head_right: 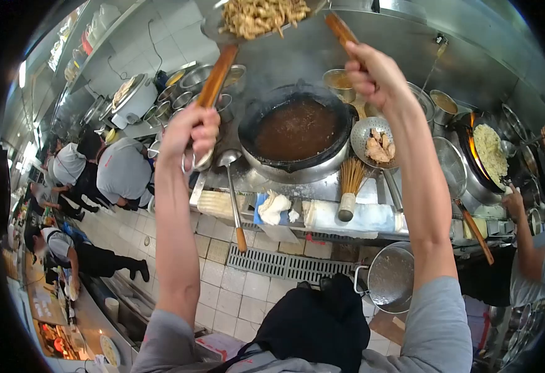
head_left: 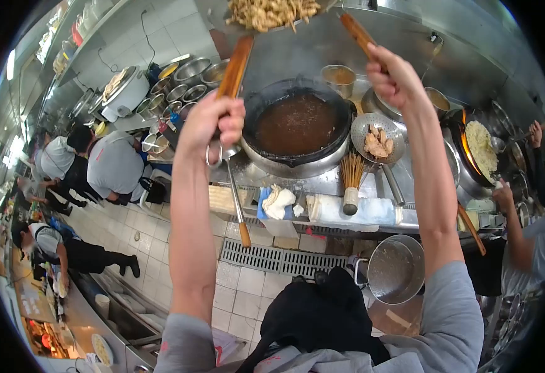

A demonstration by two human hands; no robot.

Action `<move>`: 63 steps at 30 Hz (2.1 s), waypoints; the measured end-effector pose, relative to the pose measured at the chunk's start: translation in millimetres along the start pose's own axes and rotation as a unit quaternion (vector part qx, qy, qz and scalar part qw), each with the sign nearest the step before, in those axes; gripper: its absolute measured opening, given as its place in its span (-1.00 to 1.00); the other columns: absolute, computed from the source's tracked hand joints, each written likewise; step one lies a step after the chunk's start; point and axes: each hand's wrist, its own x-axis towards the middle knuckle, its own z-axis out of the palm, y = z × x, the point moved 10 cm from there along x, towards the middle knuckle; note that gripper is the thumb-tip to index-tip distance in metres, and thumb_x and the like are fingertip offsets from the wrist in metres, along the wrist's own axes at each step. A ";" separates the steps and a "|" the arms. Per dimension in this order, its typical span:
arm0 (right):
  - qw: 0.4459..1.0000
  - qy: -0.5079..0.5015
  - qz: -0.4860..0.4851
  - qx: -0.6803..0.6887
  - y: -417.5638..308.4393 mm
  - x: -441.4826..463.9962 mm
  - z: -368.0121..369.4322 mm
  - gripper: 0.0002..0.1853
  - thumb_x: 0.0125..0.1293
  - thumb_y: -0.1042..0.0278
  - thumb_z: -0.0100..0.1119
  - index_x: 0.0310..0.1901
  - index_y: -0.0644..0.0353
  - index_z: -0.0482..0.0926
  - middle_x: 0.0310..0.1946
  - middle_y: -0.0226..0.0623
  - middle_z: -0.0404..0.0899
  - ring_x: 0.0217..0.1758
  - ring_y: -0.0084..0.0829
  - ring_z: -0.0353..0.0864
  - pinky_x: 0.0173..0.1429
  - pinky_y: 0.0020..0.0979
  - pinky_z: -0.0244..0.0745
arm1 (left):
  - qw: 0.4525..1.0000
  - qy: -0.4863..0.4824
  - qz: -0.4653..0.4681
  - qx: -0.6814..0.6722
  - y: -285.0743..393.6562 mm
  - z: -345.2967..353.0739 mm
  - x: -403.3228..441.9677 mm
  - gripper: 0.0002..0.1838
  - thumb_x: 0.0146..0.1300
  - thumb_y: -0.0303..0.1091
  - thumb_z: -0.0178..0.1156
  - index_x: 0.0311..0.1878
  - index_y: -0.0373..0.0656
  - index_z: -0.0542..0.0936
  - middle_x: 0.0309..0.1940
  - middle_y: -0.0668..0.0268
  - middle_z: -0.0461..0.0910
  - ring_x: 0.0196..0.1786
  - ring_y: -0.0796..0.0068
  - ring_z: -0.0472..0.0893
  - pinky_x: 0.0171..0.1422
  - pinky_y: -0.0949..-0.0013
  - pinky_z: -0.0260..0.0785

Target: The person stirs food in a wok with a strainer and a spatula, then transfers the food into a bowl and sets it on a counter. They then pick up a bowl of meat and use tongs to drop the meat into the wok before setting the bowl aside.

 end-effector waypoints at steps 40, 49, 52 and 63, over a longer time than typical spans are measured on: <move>0.959 -0.137 0.247 0.012 225.7 -218.0 81.7 -0.60 0.48 0.05 -0.09 -0.51 0.05 0.24 -0.78 -0.56 -0.02 -0.91 -0.69 -0.15 -0.94 -0.58 -0.25 | 0.951 0.236 0.120 -0.163 -170.9 -16.2 -371.6 -0.37 0.04 -0.59 0.09 0.23 -0.23 0.14 -0.68 0.31 0.35 -0.77 0.63 0.34 -0.79 0.49 0.14; 0.845 -0.292 0.447 0.029 321.9 -547.0 281.7 -0.71 0.47 0.05 -0.09 -0.37 0.00 0.28 -0.68 -0.60 0.08 -0.83 -0.77 -0.08 -0.89 -0.66 -0.20 | 0.845 0.508 0.095 -0.137 -212.1 30.7 -776.3 -0.28 0.14 -0.55 0.09 0.36 -0.12 0.03 -0.71 0.44 0.24 -0.74 0.64 0.28 -0.74 0.51 0.12; 0.770 -0.386 0.507 0.021 368.8 -660.6 345.2 -0.87 0.47 0.10 -0.07 -0.14 -0.10 0.33 -0.66 -0.59 0.10 -0.83 -0.77 -0.07 -0.87 -0.68 -0.17 | 0.767 0.619 0.106 -0.132 -219.8 61.4 -899.7 -0.25 0.15 -0.58 0.11 0.39 -0.05 0.05 -0.62 0.39 0.31 -0.73 0.66 0.28 -0.71 0.53 0.11; 0.557 -0.609 0.564 0.023 448.2 -979.5 565.7 -0.88 0.42 0.20 0.02 -0.11 -0.10 0.33 -0.63 -0.55 0.21 -0.77 -0.76 0.04 -0.79 -0.66 -0.13 | 0.542 0.807 0.224 -0.071 -226.3 75.0 -1165.5 -0.51 0.11 -0.66 0.03 0.13 -0.16 0.21 -0.59 0.31 0.35 -0.74 0.64 0.29 -0.76 0.51 0.11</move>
